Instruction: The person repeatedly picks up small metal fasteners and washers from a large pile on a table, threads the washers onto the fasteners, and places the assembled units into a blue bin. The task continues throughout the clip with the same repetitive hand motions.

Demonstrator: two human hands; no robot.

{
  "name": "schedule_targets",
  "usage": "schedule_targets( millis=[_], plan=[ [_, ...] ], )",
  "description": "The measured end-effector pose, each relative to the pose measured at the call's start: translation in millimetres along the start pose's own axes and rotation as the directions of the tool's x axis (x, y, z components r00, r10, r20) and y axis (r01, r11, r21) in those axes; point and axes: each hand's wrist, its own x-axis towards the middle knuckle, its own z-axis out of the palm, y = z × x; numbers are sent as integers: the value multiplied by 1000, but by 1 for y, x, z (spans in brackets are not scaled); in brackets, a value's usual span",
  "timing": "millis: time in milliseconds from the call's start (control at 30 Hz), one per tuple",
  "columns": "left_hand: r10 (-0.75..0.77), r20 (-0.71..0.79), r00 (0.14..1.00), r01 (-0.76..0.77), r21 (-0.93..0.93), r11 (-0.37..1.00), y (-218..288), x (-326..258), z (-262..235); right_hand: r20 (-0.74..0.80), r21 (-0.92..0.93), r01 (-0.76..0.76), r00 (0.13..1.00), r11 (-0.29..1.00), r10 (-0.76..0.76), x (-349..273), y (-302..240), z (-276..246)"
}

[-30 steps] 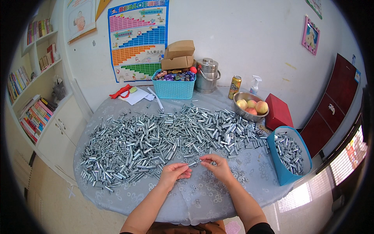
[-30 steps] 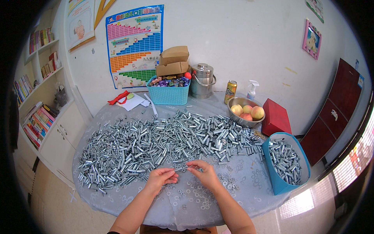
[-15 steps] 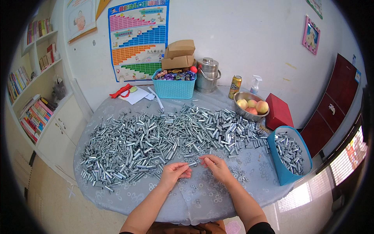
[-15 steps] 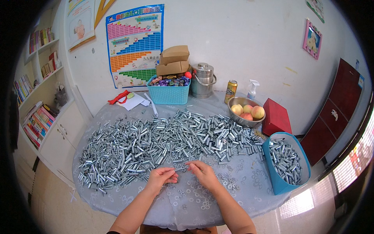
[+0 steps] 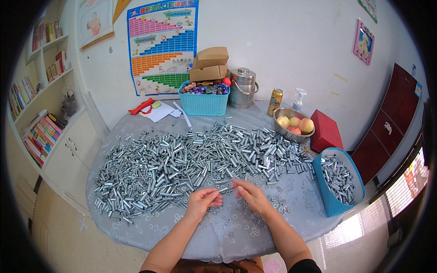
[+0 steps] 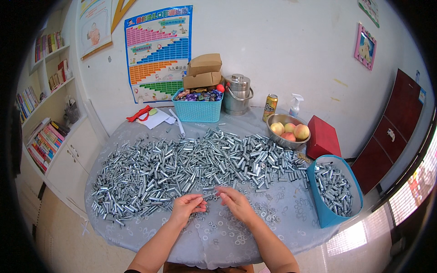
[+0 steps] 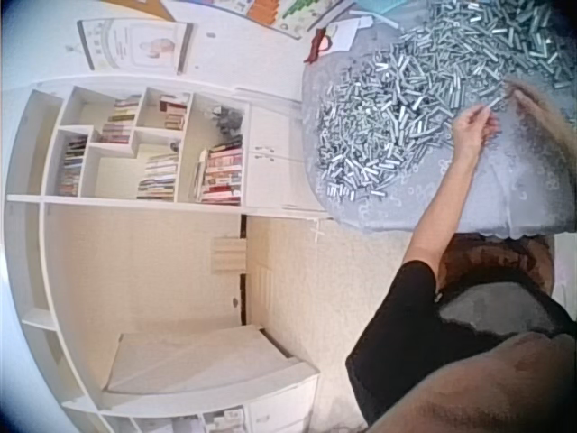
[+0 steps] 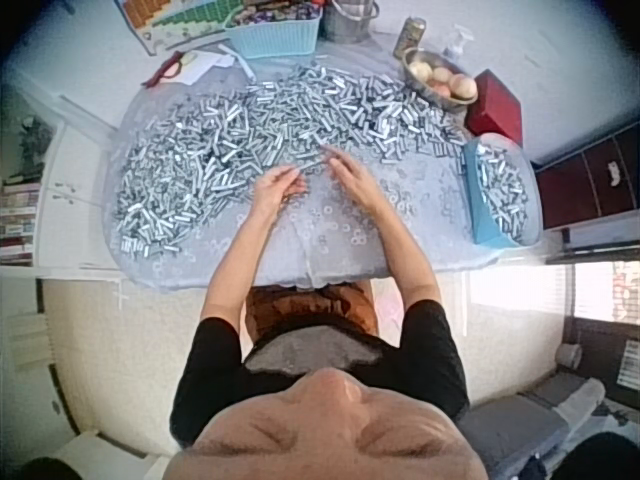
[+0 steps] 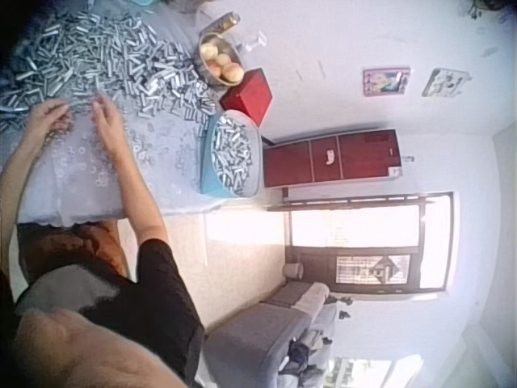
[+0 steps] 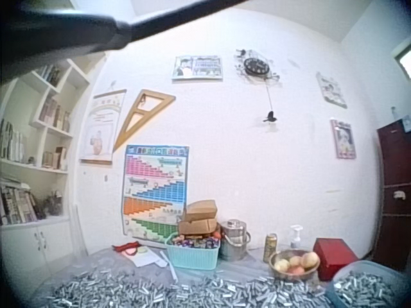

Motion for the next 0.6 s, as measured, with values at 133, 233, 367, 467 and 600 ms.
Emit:
schedule_targets(
  millis=[133, 233, 367, 467, 600],
  plan=[
    [-1, 0, 1000, 1, 14, 1000, 2, 0, 2, -10, -2, 1, 1000, 1000, -1, 0, -1, 0],
    [0, 4, 1000, 0, 19, 1000, 0, 1, 1, 32, -56, -3, 999, 998, 5, 1, 5, -5],
    [-4, 17, 1000, 3, 33, 999, 0, 1, 1, -51, -9, 11, 999, 1000, -11, 0, -4, 0],
    [-5, 44, 999, 2, 76, 997, -2, 0, 2, -6, -102, -51, 999, 993, 51, -1, 9, -8],
    [12, 61, 998, -17, 90, 996, -1, -2, 7, -44, -24, -104, 994, 994, 103, -2, 10, -11]
  ],
)
